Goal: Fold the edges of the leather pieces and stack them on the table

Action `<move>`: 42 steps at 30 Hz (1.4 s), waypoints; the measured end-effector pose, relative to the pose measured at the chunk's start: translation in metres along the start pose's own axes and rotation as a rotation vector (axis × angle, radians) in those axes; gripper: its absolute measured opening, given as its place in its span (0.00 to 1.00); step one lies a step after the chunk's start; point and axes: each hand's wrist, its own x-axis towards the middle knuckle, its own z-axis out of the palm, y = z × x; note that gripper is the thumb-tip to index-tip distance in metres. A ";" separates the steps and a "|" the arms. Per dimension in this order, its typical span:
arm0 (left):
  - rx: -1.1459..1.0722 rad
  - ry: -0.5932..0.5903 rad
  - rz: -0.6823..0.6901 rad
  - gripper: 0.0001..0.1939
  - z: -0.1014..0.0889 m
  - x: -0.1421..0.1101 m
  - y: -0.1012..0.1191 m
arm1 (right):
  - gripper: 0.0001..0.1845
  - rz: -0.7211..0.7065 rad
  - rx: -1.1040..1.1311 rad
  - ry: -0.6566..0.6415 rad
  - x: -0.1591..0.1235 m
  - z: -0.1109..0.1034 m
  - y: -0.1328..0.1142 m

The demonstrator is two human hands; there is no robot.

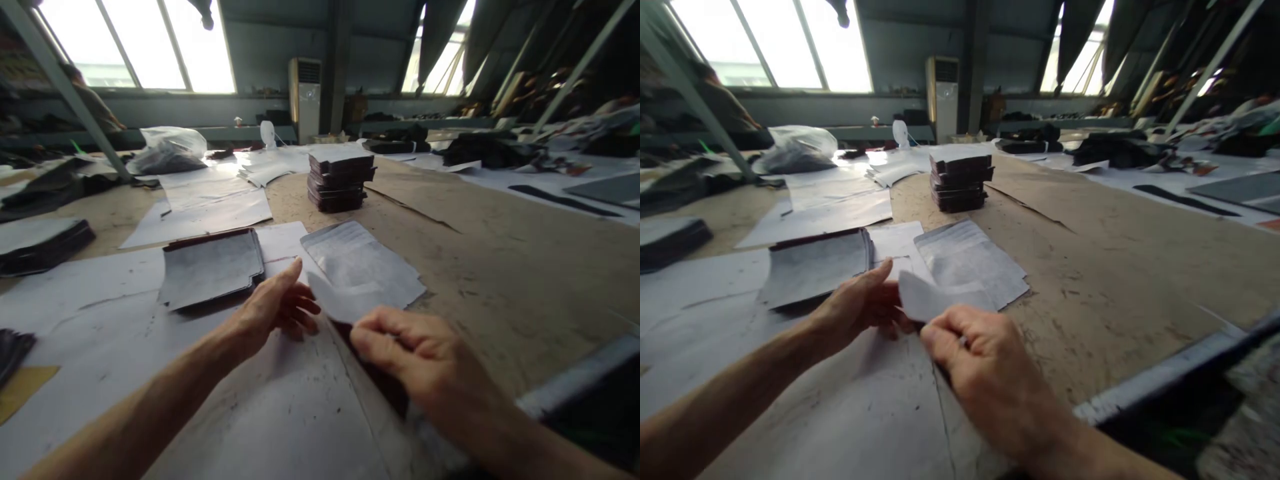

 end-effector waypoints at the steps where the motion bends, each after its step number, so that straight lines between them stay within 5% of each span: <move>1: -0.092 -0.040 -0.079 0.35 -0.009 -0.008 -0.001 | 0.10 -0.065 0.045 -0.086 -0.004 0.016 -0.001; 5: -0.017 0.041 -0.217 0.16 -0.042 -0.038 -0.007 | 0.08 -0.366 0.082 -0.151 -0.013 0.080 0.001; 9: 0.183 0.130 -0.220 0.13 -0.056 -0.060 -0.021 | 0.06 -0.500 0.165 0.021 -0.021 0.142 0.001; 11: 0.257 0.149 -0.176 0.12 -0.057 -0.068 -0.029 | 0.05 -0.535 0.197 0.013 -0.023 0.156 -0.002; 15: 0.480 0.249 0.046 0.13 -0.058 -0.076 -0.041 | 0.08 -0.646 0.172 -0.290 -0.005 0.129 -0.005; 18: 0.587 0.255 0.133 0.16 -0.060 -0.076 -0.042 | 0.13 -0.669 -0.161 -0.113 0.027 0.091 0.004; 21: 0.618 0.241 0.146 0.17 -0.061 -0.073 -0.042 | 0.18 -0.634 -0.450 -0.167 0.055 0.069 0.018; 25: 0.602 0.251 0.247 0.15 -0.061 -0.070 -0.047 | 0.17 -0.677 -0.514 -0.323 0.068 0.065 0.027; 33: 0.673 0.207 0.737 0.16 -0.063 -0.075 -0.059 | 0.11 -0.830 -0.443 -0.312 0.062 0.061 0.027; 42: 0.839 0.104 0.799 0.17 -0.062 -0.083 -0.062 | 0.17 -0.990 -0.538 -0.303 0.055 0.062 0.030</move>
